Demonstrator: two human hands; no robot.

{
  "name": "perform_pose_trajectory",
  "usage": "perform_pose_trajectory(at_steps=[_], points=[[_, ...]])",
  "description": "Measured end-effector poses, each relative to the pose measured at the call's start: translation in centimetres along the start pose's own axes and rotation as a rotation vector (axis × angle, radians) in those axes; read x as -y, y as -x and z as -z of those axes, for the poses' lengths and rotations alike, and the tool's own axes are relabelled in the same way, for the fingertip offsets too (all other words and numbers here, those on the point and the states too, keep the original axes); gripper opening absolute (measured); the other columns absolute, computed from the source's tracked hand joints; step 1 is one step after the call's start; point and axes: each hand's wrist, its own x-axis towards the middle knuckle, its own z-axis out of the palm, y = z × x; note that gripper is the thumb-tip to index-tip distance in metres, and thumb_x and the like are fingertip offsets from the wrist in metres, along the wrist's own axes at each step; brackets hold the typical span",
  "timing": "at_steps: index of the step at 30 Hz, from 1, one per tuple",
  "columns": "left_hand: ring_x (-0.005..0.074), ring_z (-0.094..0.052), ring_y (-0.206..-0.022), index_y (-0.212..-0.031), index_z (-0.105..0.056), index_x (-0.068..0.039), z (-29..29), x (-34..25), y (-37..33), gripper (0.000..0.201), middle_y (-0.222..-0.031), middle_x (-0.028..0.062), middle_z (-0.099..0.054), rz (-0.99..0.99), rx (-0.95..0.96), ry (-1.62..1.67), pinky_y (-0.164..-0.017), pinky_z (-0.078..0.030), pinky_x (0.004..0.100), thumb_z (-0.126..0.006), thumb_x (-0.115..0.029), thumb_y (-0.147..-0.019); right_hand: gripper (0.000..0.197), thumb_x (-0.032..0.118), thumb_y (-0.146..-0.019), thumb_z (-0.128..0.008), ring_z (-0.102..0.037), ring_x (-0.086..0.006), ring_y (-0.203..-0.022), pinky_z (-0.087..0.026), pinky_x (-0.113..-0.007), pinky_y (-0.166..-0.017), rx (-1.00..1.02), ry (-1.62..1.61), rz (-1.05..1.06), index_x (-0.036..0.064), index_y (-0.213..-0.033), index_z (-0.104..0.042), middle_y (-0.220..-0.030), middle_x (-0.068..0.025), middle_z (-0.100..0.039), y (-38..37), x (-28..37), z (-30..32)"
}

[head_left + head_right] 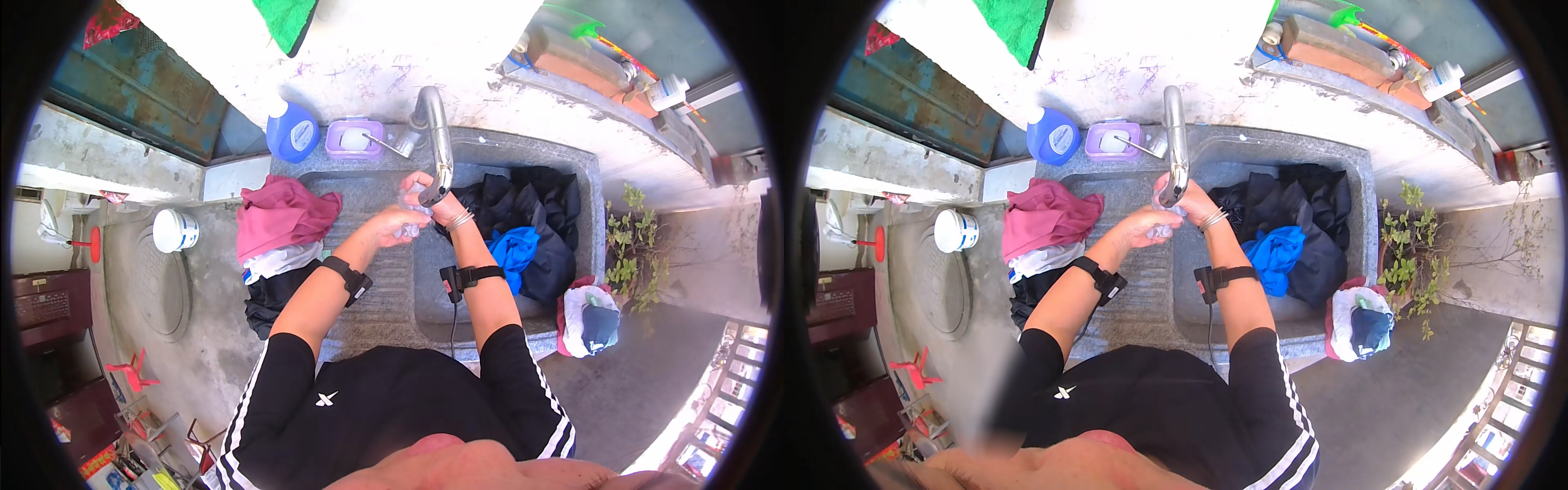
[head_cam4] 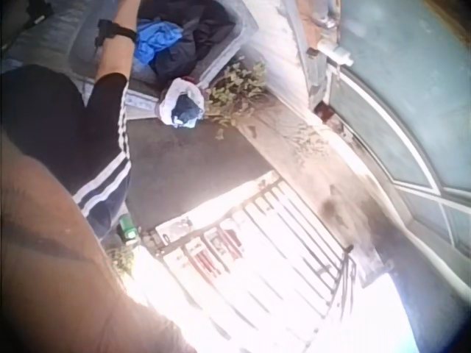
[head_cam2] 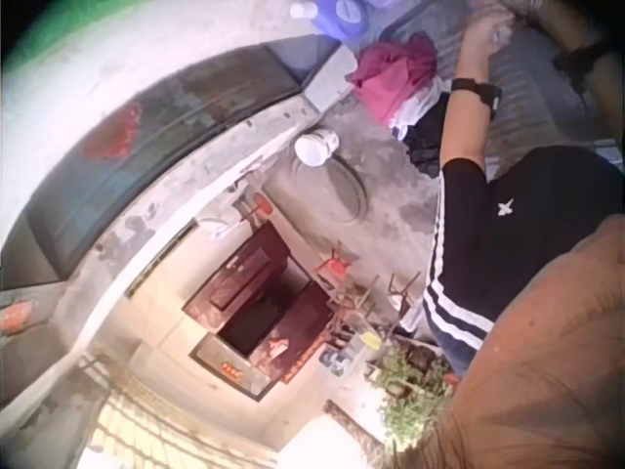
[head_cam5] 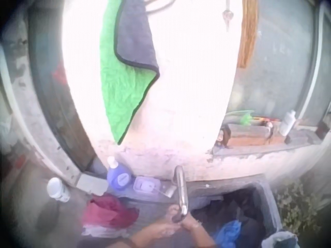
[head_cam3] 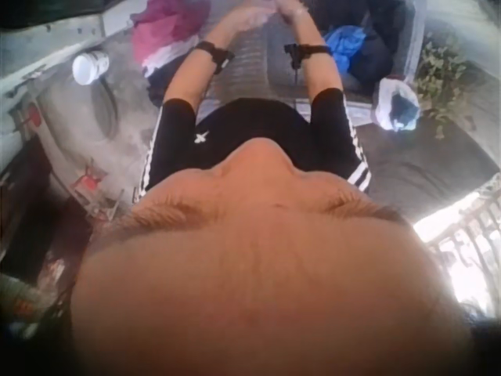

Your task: The person washes clothes by hand in a concrete basin using water, scrubbing and wringing out a black garment, a pink garment, a blue garment, and a white mesh item one at a time.

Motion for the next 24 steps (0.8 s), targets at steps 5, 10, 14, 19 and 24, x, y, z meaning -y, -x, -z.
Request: perform_pose_trajectory(at_steps=[5,10,14,19,24], points=[[0.0123,-0.054,-0.053,-0.089,-0.055,-0.003,1.3,1.5,-1.3,0.030,-0.068,0.0041,-0.056,-0.084,-0.164,-0.350,-0.037,-0.037,0.0248,-0.068,-0.015,-0.065,0.019,0.018,-0.071,-0.067,-0.054,-0.0140,-0.057,-0.042,-0.027,-0.052,-0.316,0.526,0.184,0.0044,-0.073,-0.054,-0.062,-0.0025,-0.055,-1.0,-3.9,-0.4],[0.0160,-0.058,-0.059,-0.093,-0.053,0.002,1.5,3.3,-2.9,0.041,-0.069,0.0097,-0.058,-0.438,-0.468,-0.900,-0.041,-0.043,0.0300,-0.069,-0.021,-0.063,0.029,0.030,-0.075,-0.061,-0.059,-0.0342,-0.068,-0.045,-0.039,-0.058,-0.608,0.888,0.094,0.0020,-0.076,-0.057,-0.069,-0.0173,-0.060,-2.2,-8.8,2.0],[0.0163,-0.060,-0.069,-0.098,-0.049,0.001,0.5,2.7,-1.7,0.046,-0.073,0.0117,-0.058,-0.372,-0.717,-1.031,-0.052,-0.048,0.0308,-0.070,-0.021,-0.064,0.038,0.038,-0.077,-0.057,-0.059,-0.0374,-0.073,-0.046,-0.041,-0.060,-0.675,0.780,-0.005,0.0005,-0.080,-0.059,-0.075,-0.0225,-0.060,-1.5,-5.3,-0.4],[0.0190,-0.060,-0.074,-0.106,-0.043,-0.005,-0.6,1.5,0.4,0.048,-0.089,0.0101,-0.057,-0.273,-0.482,-0.416,-0.060,-0.051,0.0314,-0.068,-0.021,-0.068,0.036,0.039,-0.080,-0.053,-0.057,-0.0205,-0.066,-0.045,-0.034,-0.058,-0.838,0.388,-0.167,0.0038,-0.086,-0.055,-0.075,-0.0098,-0.057,-0.9,-6.9,3.3],[0.0190,-0.058,-0.080,-0.107,-0.042,-0.005,0.7,1.8,1.6,0.036,-0.094,0.0084,-0.055,-0.266,-0.418,-0.185,-0.064,-0.051,0.0326,-0.059,-0.016,-0.078,0.038,0.036,-0.080,-0.058,-0.058,-0.0217,-0.085,-0.048,-0.036,-0.067,-0.389,0.029,-0.333,0.0046,-0.100,-0.049,-0.093,-0.0104,-0.057,2.4,-4.2,1.1]])
